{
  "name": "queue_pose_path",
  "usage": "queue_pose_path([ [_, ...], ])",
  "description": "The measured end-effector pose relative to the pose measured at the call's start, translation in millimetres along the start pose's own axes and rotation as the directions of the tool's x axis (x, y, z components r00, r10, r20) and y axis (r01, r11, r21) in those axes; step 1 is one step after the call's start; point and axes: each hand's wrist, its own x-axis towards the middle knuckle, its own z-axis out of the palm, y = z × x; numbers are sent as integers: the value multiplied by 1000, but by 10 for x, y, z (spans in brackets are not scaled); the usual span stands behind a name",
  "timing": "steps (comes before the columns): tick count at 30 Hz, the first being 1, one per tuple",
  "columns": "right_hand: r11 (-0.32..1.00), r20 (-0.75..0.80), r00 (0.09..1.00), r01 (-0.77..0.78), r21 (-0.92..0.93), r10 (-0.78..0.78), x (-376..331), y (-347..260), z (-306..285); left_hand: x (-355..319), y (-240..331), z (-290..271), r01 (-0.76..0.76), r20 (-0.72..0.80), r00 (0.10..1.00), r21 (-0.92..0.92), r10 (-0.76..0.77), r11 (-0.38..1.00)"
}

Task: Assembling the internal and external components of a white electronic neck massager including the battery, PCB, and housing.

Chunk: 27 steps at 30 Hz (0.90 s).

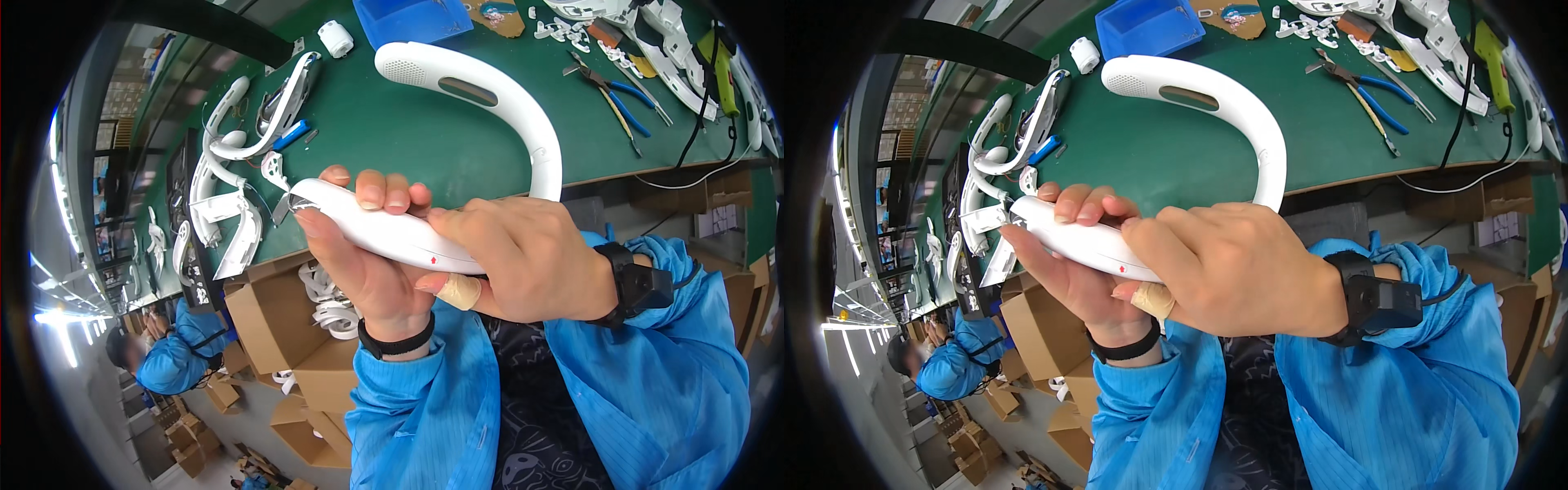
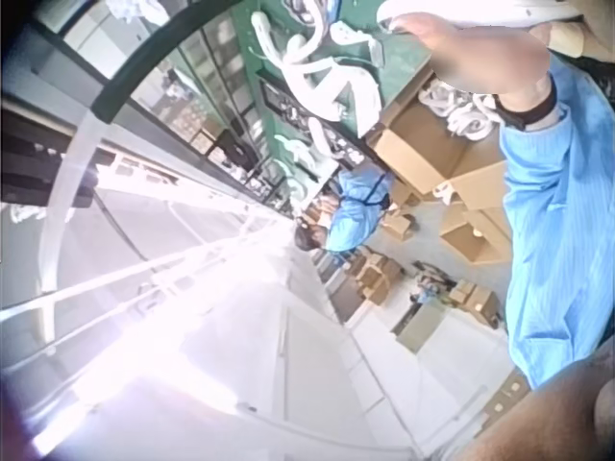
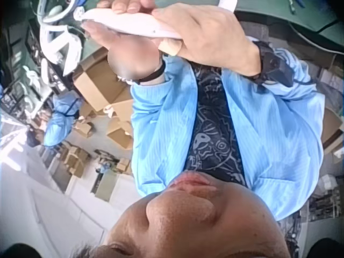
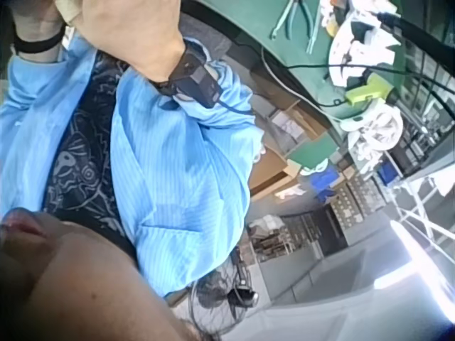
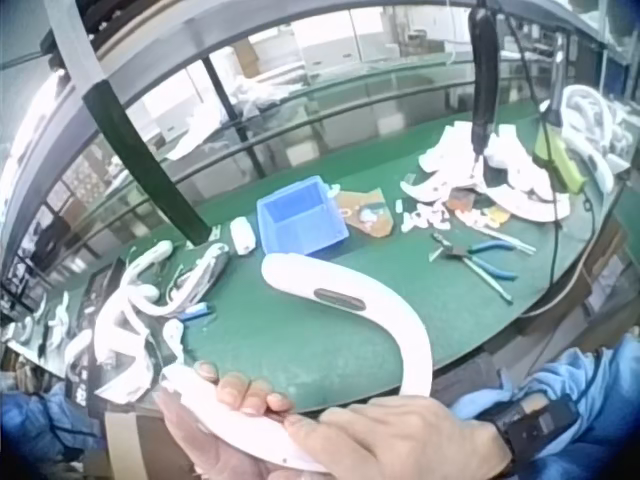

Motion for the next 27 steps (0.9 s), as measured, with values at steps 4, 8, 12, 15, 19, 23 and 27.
queue_pose_path([
  [4,998,-80,995,61,3,-60,-20,46,38,-102,-127,35,-22,-45,999,131,29,991],
  [8,998,-40,997,59,-8,-59,-53,25,52,-146,-179,64,-54,-18,998,83,56,995],
  [12,988,-47,994,94,-124,-101,-28,25,20,-169,-186,150,-49,-133,989,123,65,991],
  [15,977,-26,990,132,-170,-138,-48,66,23,-174,-190,186,-37,-178,982,139,61,990],
  [19,980,16,991,134,-147,-133,0,58,-27,-172,-171,133,-38,-178,982,159,67,987],
  [23,997,53,996,68,-27,-66,32,13,-116,-106,-135,67,-59,-71,995,80,65,995],
  [27,996,-94,992,84,31,-81,48,-53,-231,-51,-46,50,-97,143,985,5,95,995],
])
